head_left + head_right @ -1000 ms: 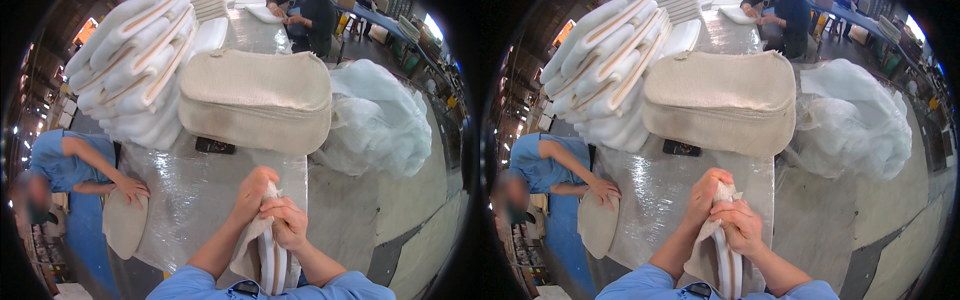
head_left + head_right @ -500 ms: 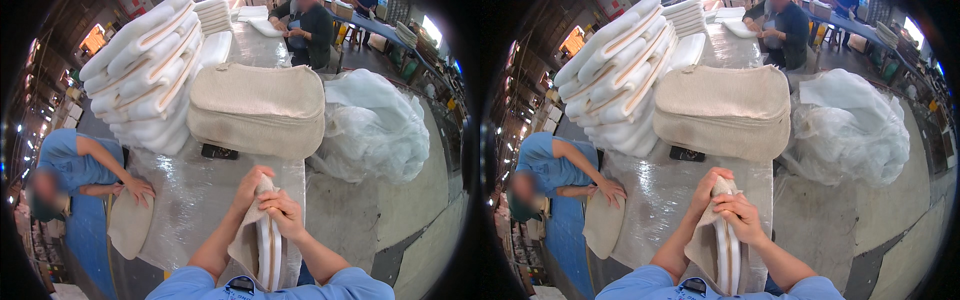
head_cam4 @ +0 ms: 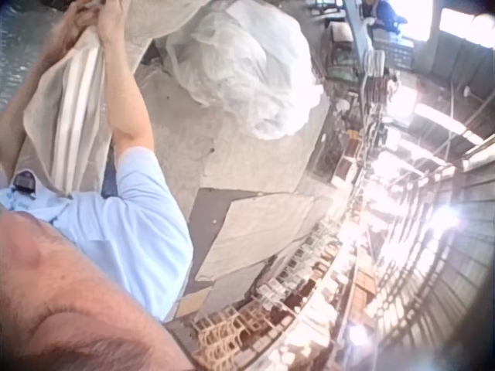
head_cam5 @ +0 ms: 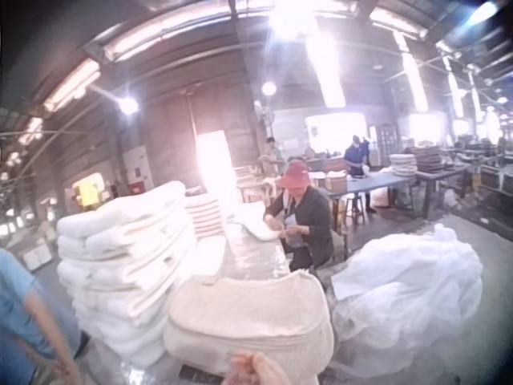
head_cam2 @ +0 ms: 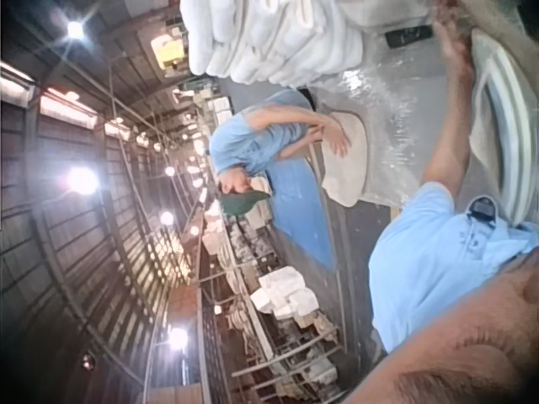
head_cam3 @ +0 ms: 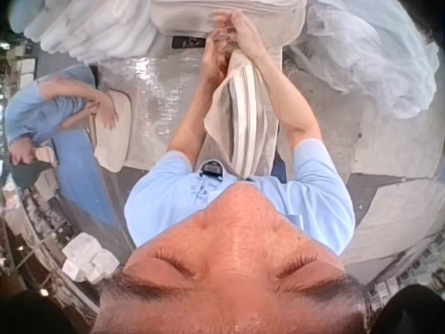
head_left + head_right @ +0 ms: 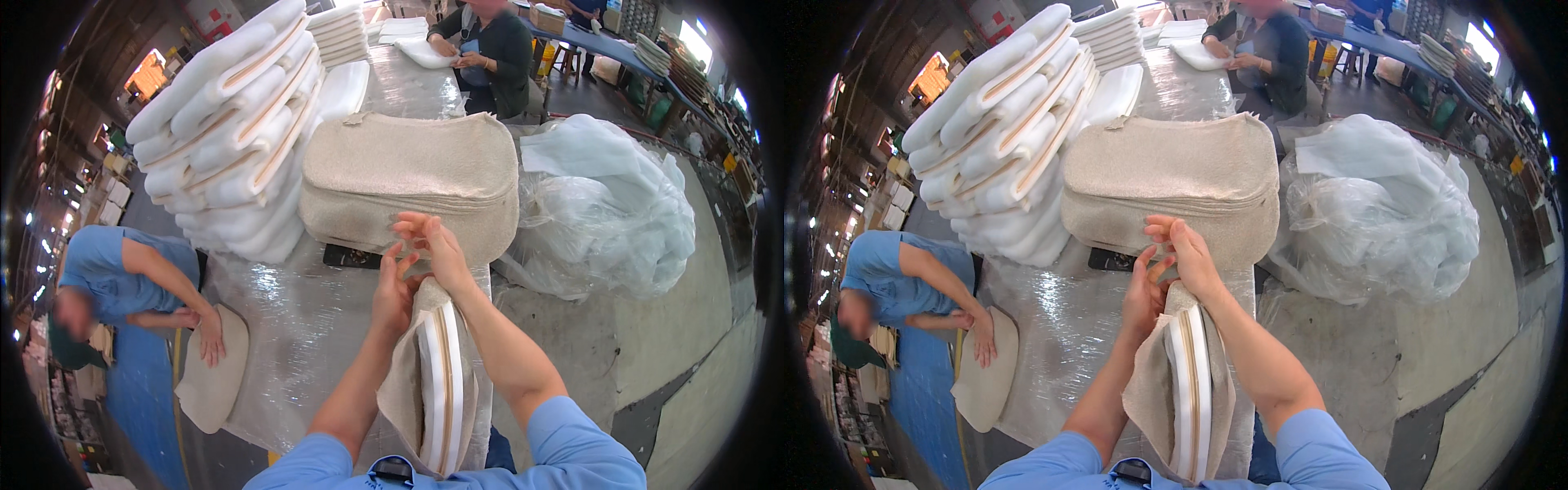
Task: The person folds beige cushion covers one at a time on a plastic-wrapped table in a factory. They align edges, fold the covers in half, and place them into a growing stack. Other workers are visible in the background performing similar tasks.
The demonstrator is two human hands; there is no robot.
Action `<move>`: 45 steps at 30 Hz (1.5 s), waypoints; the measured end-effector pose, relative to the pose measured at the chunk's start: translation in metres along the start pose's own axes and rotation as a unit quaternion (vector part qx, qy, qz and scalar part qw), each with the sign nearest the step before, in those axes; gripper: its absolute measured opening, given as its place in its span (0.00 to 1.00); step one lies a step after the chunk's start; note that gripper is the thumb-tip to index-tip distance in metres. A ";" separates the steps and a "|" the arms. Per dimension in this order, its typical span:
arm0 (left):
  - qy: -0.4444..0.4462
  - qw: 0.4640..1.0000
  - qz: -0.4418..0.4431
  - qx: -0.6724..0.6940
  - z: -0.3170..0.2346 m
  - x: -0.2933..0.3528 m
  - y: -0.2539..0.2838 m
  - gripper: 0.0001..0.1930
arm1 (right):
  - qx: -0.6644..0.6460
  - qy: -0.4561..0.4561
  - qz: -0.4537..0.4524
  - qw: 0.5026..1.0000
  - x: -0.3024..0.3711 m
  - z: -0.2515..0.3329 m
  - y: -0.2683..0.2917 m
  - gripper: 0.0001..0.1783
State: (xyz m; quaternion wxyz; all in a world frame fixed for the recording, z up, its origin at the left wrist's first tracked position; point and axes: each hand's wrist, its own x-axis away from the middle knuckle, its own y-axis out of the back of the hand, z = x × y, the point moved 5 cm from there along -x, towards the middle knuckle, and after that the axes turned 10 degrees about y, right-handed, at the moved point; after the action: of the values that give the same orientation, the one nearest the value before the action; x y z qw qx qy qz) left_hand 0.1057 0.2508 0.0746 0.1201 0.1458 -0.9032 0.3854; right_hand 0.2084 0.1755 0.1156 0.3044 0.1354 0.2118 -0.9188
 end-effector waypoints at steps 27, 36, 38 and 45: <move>-0.058 0.966 0.036 -0.249 -0.012 0.106 -0.037 0.46 | -0.021 0.022 0.022 0.999 0.101 0.044 -0.010 0.28; -0.229 0.843 -0.196 -0.445 -0.005 0.105 -0.047 0.21 | 0.068 0.043 -0.046 0.996 0.107 0.024 -0.008 0.05; -0.256 0.814 -0.188 -0.486 -0.003 0.109 -0.050 0.20 | 0.034 0.061 -0.073 0.995 0.116 0.019 -0.009 0.02; -0.293 0.767 -0.156 -0.550 -0.005 0.123 -0.048 0.19 | -0.025 0.080 -0.088 0.993 0.123 0.021 -0.012 0.03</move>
State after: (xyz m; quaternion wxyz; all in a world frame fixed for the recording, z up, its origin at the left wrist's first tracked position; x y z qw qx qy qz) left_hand 0.0095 0.2019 0.1506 -0.0324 0.2996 -0.9167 -0.2625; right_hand 0.1031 0.1128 0.0909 0.2077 0.1813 0.2692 -0.9228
